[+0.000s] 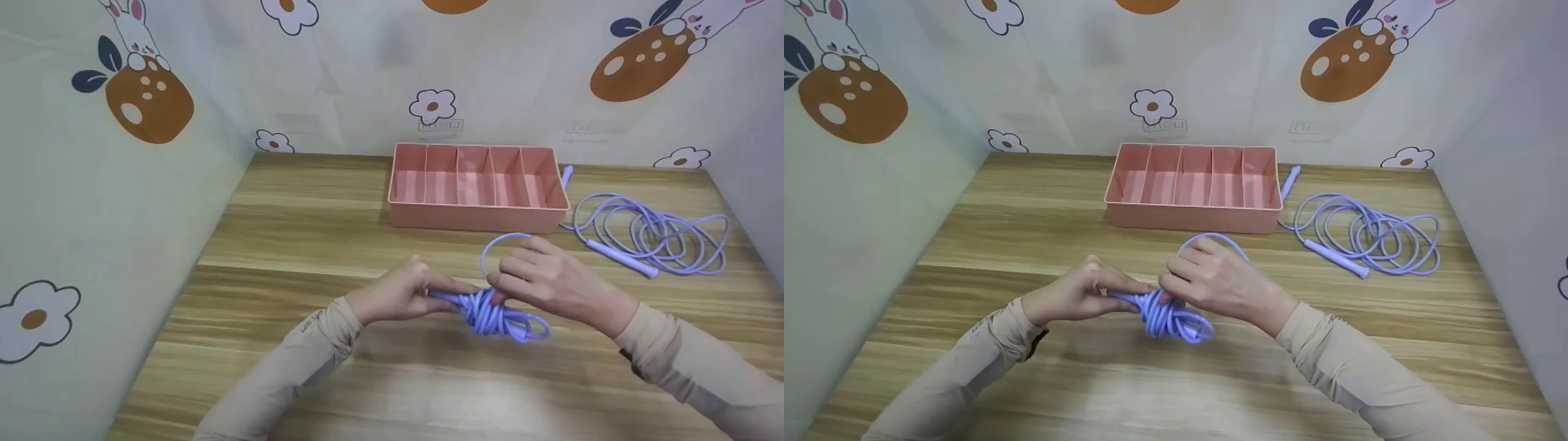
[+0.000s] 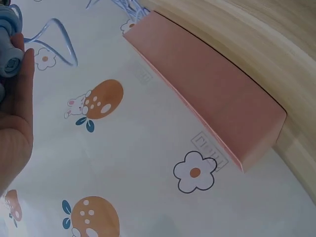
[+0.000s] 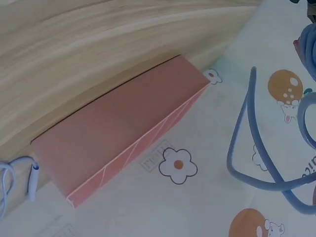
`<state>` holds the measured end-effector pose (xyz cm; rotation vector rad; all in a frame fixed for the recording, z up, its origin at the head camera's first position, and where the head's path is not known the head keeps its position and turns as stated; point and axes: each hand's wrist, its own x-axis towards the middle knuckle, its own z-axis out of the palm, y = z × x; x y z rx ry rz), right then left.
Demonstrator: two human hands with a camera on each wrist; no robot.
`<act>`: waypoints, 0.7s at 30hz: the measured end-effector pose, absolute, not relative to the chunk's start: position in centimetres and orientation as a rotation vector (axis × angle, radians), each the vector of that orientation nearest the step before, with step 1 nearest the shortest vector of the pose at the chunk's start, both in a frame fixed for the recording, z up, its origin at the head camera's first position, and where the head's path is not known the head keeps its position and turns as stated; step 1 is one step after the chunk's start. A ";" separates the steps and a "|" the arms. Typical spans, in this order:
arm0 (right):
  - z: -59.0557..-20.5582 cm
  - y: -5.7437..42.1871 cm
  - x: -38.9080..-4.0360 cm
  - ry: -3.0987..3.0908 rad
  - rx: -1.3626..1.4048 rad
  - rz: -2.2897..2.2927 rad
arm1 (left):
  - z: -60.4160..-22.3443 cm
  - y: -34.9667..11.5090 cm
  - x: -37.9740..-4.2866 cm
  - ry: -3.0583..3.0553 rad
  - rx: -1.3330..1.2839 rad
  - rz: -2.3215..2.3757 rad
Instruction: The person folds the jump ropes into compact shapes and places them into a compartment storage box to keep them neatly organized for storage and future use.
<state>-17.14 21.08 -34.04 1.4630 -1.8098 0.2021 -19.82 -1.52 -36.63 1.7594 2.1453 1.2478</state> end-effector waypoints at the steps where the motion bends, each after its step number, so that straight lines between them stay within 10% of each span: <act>1: -34.1 21.0 -17.1 -1.818 1.458 0.246 | -36.7 -1.5 -19.8 2.124 1.733 1.289; 21: -38.3 19.9 -16.2 -2.135 1.034 1.076 | -38.5 -0.8 -19.4 1.703 1.355 1.901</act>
